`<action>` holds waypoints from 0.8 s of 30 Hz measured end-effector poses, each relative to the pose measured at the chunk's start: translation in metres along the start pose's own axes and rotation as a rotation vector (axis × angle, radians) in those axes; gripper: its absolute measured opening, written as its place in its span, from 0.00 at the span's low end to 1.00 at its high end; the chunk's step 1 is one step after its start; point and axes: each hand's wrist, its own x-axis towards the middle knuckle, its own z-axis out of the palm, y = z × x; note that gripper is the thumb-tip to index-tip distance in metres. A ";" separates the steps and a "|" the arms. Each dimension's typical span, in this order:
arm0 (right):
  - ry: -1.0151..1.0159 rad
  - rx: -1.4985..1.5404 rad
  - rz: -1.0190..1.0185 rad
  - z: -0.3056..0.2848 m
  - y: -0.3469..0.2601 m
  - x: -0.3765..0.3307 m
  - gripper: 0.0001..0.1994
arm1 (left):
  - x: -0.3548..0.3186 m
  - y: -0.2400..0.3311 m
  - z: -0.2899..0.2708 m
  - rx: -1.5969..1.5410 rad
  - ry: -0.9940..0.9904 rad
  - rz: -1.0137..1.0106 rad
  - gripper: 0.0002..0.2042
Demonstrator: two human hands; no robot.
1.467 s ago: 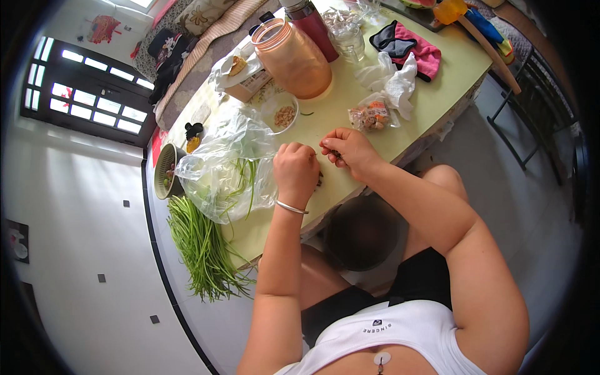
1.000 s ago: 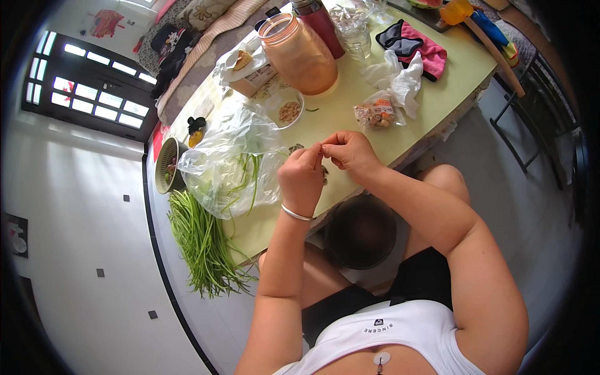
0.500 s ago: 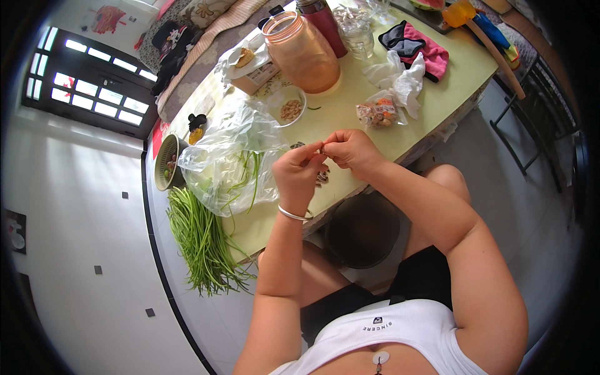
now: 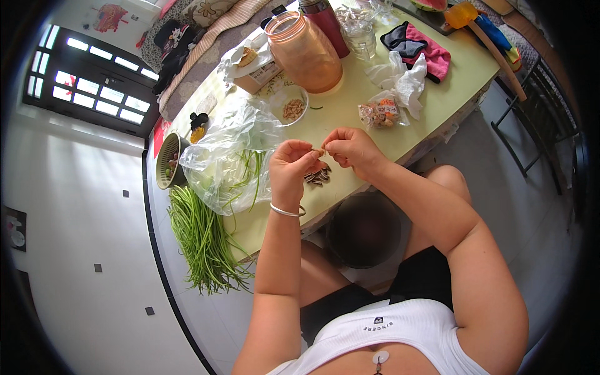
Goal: The person sits on the floor and peels sunflower seeds by hand, separating the kernels from the shells. The kernels are placed into a small bowl on the table, while the shells are discarded into a bowl on the floor.
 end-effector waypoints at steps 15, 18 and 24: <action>-0.145 0.156 0.140 0.001 0.000 -0.002 0.06 | -0.003 0.014 0.015 0.982 0.075 0.664 0.03; -0.012 0.146 0.114 0.003 -0.006 -0.004 0.07 | 0.008 0.016 0.012 0.959 0.241 0.661 0.02; 0.007 0.209 0.111 -0.006 -0.009 0.001 0.06 | 0.065 0.042 -0.017 0.998 0.377 0.611 0.04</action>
